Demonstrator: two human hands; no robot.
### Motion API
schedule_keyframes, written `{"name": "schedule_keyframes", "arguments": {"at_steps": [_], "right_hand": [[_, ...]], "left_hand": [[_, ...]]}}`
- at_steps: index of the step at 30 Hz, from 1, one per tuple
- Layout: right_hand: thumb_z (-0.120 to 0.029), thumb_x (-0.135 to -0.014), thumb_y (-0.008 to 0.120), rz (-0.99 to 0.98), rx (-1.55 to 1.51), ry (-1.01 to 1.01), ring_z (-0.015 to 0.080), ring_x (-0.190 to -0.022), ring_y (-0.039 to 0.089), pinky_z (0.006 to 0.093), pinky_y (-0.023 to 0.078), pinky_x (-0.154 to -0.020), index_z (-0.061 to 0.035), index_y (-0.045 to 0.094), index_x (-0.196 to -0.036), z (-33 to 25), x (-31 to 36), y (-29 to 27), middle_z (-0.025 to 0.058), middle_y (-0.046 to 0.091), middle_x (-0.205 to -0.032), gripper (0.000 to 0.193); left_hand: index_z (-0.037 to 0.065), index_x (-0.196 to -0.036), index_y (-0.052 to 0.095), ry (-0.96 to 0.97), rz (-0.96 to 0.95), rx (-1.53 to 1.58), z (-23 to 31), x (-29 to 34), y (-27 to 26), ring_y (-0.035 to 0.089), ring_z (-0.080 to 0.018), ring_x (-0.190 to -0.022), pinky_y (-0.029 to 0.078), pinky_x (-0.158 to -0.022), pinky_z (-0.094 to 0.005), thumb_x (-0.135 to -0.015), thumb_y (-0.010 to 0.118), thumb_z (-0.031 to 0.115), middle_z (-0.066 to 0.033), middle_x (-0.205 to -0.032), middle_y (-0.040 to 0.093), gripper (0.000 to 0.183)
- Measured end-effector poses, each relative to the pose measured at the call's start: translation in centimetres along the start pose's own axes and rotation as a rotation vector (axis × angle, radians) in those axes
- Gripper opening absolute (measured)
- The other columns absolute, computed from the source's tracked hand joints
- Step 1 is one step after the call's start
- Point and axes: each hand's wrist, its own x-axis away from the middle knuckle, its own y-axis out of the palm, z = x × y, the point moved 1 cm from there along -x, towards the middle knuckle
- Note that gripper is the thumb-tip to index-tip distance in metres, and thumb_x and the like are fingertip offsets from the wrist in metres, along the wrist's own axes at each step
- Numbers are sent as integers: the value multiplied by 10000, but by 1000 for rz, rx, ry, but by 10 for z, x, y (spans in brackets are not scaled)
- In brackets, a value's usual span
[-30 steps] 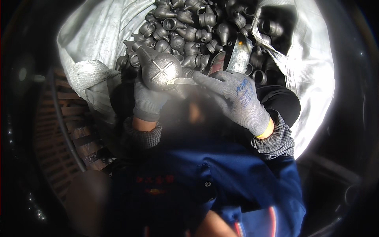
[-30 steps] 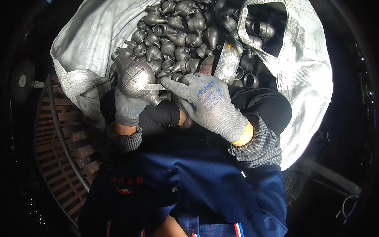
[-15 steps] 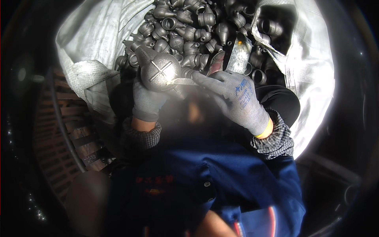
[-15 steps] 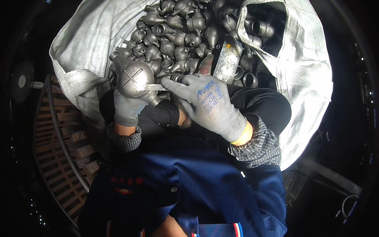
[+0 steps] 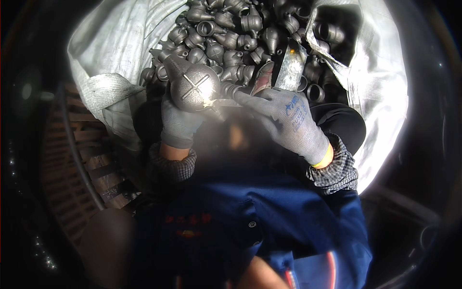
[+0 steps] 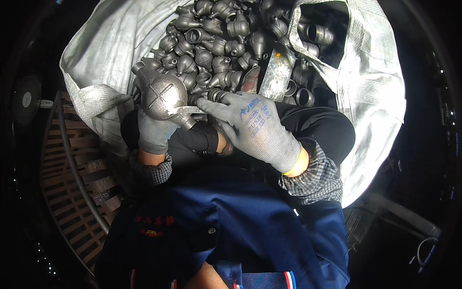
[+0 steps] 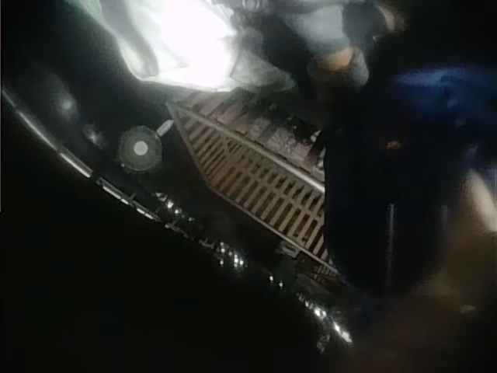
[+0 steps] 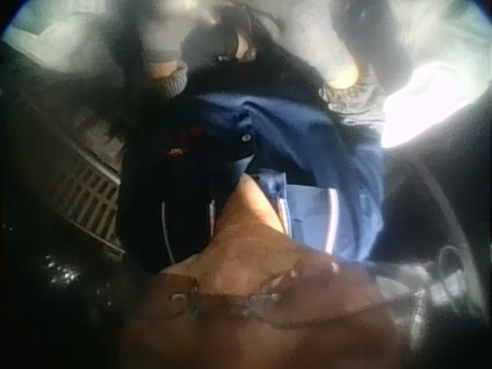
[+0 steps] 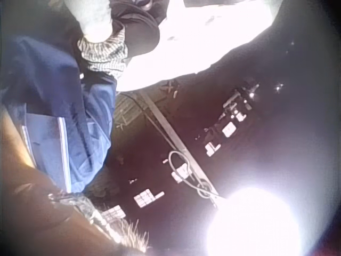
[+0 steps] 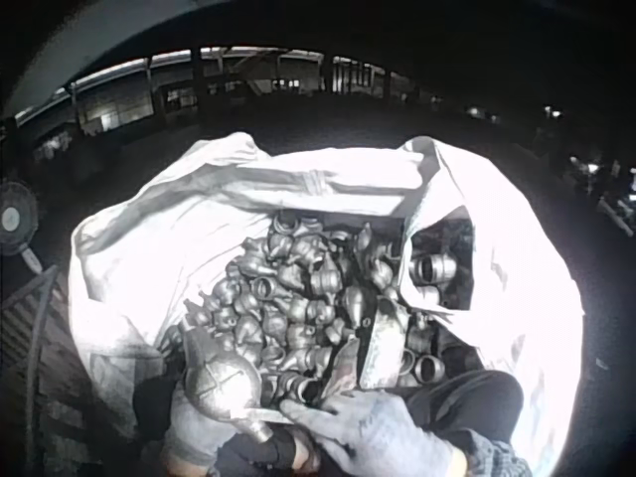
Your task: Inspecting and cleaning small metal castings from a bulk bag using a hand tool.
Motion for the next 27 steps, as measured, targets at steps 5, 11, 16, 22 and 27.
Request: {"name": "schedule_keyframes", "arguments": {"at_steps": [5, 11, 16, 22, 27], "right_hand": [[-157, -805, 608, -43, -143, 32, 243, -695, 624, 351, 506, -609, -176, 591, -1181, -2, 3, -3, 64, 592, -749, 377], [-95, -846, 577, 93, -449, 89, 302, -793, 653, 345, 525, -683, -84, 626, -1105, -5, 8, 6, 150, 661, -861, 263], [-68, -844, 572, 109, -514, 148, 308, -818, 651, 344, 520, -688, -64, 620, -1117, -7, 8, 9, 170, 655, -884, 277], [-78, -846, 564, 67, -476, 163, 316, -813, 646, 348, 519, -680, -68, 620, -1117, -9, 6, 9, 174, 652, -883, 276], [-81, -845, 562, 104, -489, 157, 314, -802, 646, 356, 516, -670, -74, 618, -1121, -10, 7, 11, 173, 650, -878, 281]], "left_hand": [[83, -1266, 472, 24, 210, -84, 3, -3, -2, 495, -283, -1168, 354, -1017, -467, -928, 409, 420, -110, -1240, 537, 481], [96, -1232, 507, 10, 221, -13, 6, -1, -2, 529, -242, -1119, 372, -1004, -435, -908, 473, 430, -78, -1192, 571, 467], [95, -1237, 502, 17, 216, -19, 8, -1, -1, 523, -232, -1123, 368, -1009, -420, -899, 492, 434, -73, -1196, 567, 478], [90, -1248, 490, 21, 194, -9, 9, 0, -3, 508, -229, -1139, 358, -1018, -411, -895, 501, 437, -76, -1216, 553, 496], [85, -1258, 479, 18, 175, -4, 9, 0, -4, 495, -226, -1152, 350, -1025, -403, -891, 508, 439, -79, -1233, 541, 511]]}}
